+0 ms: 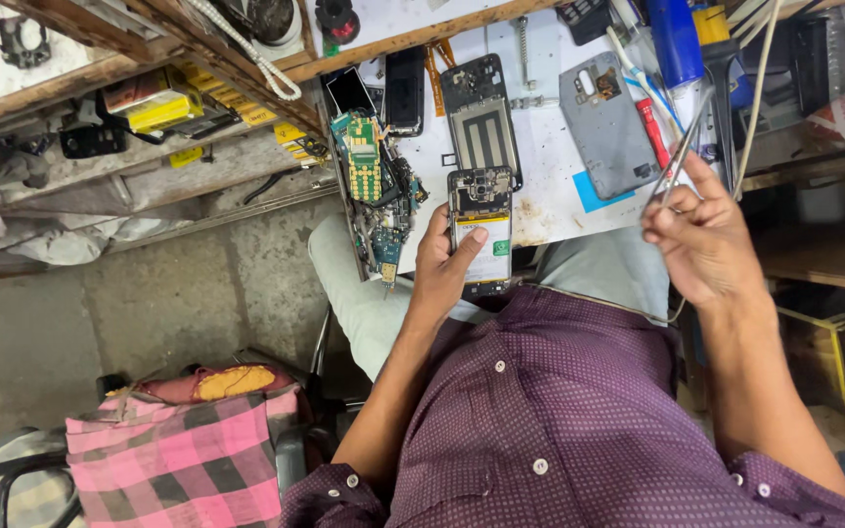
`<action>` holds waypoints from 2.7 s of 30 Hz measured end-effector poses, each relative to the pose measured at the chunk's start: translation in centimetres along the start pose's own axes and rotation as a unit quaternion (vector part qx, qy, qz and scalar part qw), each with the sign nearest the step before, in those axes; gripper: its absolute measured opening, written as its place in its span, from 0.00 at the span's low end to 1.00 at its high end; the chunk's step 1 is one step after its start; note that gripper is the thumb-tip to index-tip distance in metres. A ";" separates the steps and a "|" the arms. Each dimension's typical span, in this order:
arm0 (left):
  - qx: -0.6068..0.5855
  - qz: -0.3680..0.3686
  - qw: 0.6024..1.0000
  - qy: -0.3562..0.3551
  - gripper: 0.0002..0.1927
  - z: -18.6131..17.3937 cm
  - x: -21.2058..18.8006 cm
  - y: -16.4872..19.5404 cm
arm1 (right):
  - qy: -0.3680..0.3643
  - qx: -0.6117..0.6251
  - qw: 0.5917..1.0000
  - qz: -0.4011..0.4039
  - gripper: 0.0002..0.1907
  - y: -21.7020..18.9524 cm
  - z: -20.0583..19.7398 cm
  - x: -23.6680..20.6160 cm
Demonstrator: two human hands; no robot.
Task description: The person repairs a disassembled mobile phone at a cluttered workbench. They hold the phone chassis with battery exposed, use tweezers to work on internal components, clean the phone screen with a cotton swab, and manipulate small parts and connectors by hand.
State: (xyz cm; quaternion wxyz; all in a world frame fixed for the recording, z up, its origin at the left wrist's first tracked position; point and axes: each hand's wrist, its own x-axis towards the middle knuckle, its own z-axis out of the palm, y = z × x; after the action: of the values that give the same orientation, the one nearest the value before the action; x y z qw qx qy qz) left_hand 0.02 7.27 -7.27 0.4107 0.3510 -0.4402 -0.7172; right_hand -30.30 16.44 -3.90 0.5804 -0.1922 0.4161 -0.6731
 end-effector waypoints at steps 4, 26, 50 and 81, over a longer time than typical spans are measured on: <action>0.000 -0.008 1.000 -0.002 0.21 0.0 0.0 -0.3 | -0.017 -0.007 1.000 0.009 0.34 0.9 2.8 0.8; 0.042 0.004 0.998 -0.044 0.22 0.2 -0.4 -0.3 | -0.055 -0.227 0.964 -0.124 0.08 4.0 10.8 4.4; 0.031 0.009 0.999 -0.042 0.23 0.2 -0.5 -0.4 | -0.034 -0.301 0.945 -0.124 0.06 4.3 10.7 4.4; 0.010 0.007 1.000 -0.028 0.21 0.1 -0.4 -0.6 | -0.042 -0.220 0.961 -0.162 0.09 6.1 10.2 4.2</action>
State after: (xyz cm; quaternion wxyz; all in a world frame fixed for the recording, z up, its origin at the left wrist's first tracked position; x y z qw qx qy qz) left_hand -0.10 7.84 -7.75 0.4001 0.3321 -0.4613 -0.7189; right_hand -20.06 9.19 -3.70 0.4237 -0.4081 0.4929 -0.6411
